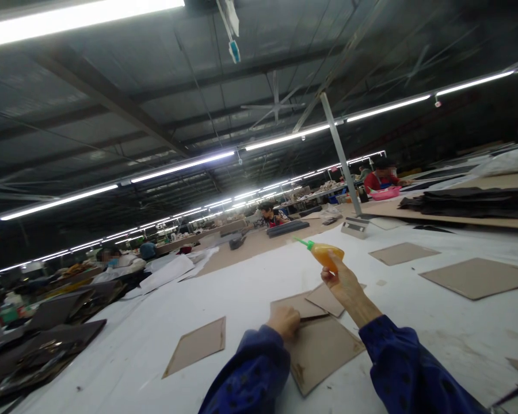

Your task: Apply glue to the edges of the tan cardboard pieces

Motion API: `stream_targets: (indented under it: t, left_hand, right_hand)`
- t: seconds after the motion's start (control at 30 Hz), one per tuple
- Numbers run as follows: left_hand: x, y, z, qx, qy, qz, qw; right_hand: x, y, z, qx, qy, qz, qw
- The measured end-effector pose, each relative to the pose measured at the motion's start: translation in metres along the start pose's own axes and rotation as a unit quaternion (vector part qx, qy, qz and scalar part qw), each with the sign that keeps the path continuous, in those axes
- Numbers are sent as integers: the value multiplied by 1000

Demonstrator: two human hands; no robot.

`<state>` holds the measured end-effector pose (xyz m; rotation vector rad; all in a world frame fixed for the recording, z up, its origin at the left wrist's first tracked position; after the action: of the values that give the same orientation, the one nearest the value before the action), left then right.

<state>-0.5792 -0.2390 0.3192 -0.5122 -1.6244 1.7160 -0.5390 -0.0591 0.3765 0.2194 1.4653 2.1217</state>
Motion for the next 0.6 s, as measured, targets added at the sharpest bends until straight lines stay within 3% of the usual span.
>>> stream_targets:
  t: [0.17,0.37,0.5,0.6]
  left_hand:
    - [-25,-25,28,35,-111,-156,981]
    - [-67,-52,51,-36,-287,-316,903]
    - [-89,-47,47,-116,-348,-389,845]
    - [-98,-29,48,-213,-418,-408,783]
  right_hand:
    - [-2,-1,1,-4,15,-10,1000]
    - [-12,3,-6,-25,36,-2,999]
    - [-14,4,-14,-37,44,5,998]
    - [-14,3,-19,-47,43,12,998]
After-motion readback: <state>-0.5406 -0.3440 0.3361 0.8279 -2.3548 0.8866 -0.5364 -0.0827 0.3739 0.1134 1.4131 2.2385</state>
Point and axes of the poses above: each hand's wrist, its own x-axis towards the middle knuckle, its own y-axis out of the palm, z = x × y, the point moved 3 cm from there along x, towards the middle knuckle, and after that the axes turned 11 degrees about -z, right-handed, at the moved point
